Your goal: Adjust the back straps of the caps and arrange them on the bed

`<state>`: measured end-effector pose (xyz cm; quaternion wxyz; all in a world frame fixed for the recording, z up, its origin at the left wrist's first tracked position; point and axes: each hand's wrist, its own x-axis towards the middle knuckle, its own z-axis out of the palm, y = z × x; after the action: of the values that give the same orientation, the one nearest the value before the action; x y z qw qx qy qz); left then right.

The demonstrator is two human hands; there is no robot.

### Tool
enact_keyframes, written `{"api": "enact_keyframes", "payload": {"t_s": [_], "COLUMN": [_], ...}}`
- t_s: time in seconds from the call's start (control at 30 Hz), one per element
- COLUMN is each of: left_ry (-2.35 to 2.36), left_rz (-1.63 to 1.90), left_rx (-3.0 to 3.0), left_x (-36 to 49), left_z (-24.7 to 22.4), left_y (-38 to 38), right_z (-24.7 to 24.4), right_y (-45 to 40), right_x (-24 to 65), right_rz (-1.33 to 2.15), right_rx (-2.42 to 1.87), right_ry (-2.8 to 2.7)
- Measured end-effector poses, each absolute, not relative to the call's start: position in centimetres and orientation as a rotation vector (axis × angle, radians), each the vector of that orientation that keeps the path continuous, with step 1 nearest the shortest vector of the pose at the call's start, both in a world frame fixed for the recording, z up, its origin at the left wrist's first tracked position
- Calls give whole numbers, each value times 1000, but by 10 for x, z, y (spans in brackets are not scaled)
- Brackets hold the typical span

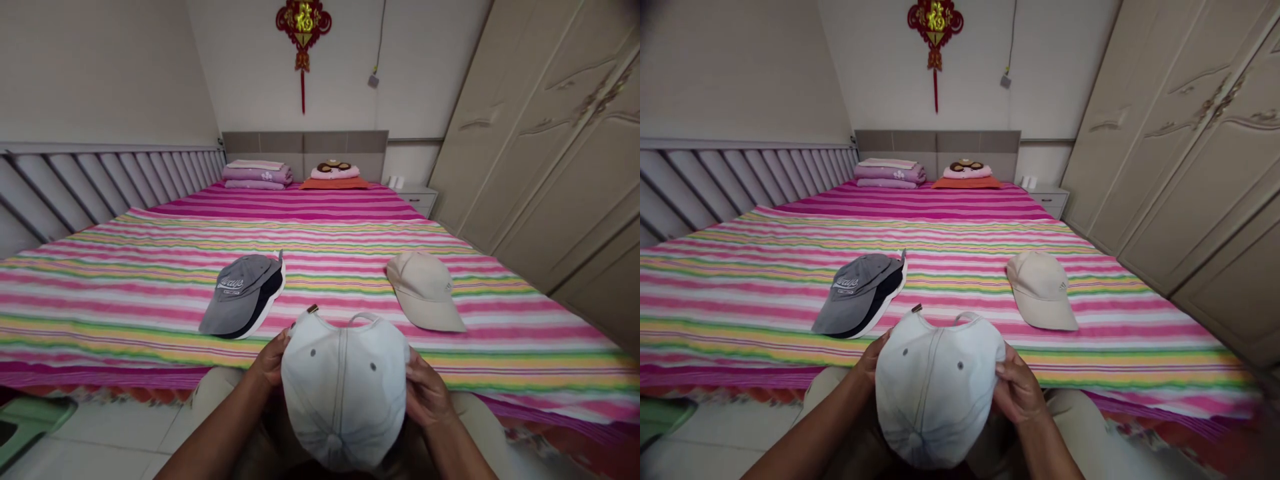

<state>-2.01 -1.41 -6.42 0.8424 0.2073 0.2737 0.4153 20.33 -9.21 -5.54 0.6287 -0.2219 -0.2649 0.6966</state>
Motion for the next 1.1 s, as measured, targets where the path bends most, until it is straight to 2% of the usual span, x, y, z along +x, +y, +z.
{"api": "enact_keyframes", "payload": {"t_s": [0.17,0.33,0.67,1.1], "left_ry": [414,463,419,601], "left_rz": [870,825,809,730], "left_rx": [540,611,819,957], "left_x": [-20,-20,-21,-20], "left_z": [-69,-71,-43,-35], "left_y": [-14,-13,-12,-21], "right_z": [-65,-68,-69,-63], "right_y": [-98,-100,-103,-99], "right_x": [211,213,217,218], "right_rz": [1686,1682,1609,1649], "right_rx": [-486,-582,-689,-619], "right_ry": [-651,-692,-770,-927]}}
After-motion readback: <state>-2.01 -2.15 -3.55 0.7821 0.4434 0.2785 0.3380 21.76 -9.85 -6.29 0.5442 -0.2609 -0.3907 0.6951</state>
